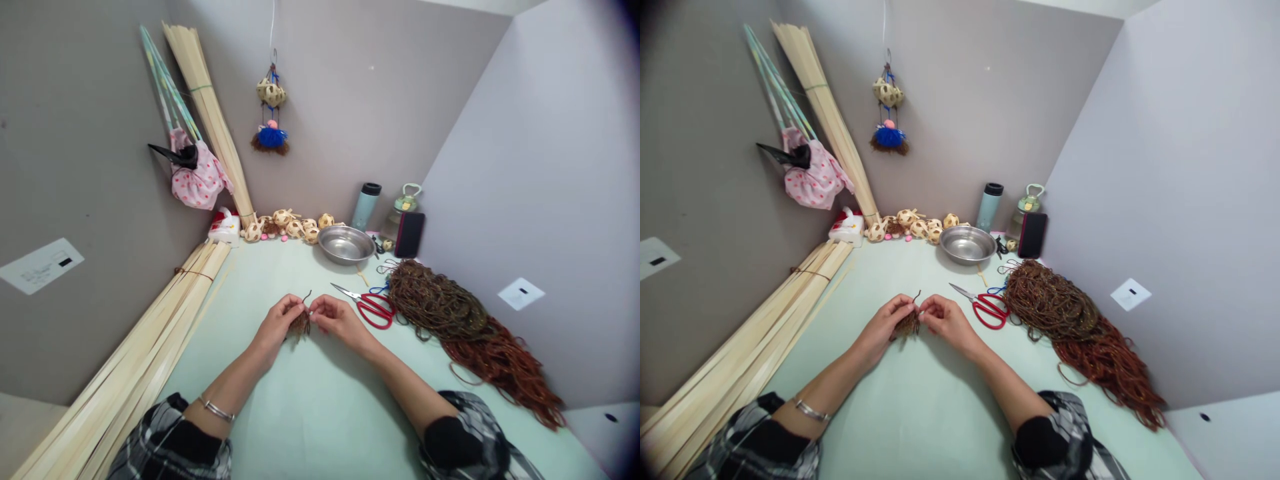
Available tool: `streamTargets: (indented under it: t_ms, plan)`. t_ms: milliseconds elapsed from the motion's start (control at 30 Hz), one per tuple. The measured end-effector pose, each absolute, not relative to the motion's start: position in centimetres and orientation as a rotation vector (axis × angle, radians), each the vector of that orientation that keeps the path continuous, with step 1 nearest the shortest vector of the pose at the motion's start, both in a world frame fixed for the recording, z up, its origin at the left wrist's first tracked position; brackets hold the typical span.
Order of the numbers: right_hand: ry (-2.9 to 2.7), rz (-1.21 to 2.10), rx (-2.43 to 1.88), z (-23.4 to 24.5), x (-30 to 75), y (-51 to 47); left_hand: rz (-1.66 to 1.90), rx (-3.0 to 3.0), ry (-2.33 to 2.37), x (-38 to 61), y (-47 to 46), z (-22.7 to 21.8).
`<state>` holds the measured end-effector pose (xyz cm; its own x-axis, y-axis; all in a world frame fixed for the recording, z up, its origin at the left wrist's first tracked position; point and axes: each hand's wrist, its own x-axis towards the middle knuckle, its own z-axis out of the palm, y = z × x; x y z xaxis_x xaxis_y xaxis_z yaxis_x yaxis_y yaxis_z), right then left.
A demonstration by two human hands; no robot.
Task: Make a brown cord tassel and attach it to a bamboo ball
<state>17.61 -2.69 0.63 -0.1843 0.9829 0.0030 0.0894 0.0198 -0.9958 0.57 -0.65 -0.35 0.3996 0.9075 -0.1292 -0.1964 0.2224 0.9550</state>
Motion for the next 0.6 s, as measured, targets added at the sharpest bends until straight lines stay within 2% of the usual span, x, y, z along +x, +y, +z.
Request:
streamTargets:
  t_ms: [167, 600]
  plan:
    - [-1.493, 1.111, -1.228, 1.60, 18.18, -3.05, 0.848, 1.169, 0.819, 0.70, -0.77, -0.24]
    - [-1.473, 1.130, -1.198, 1.29, 18.38, -2.74, 0.909, 1.233, 0.754, 0.79, -0.28, -0.99]
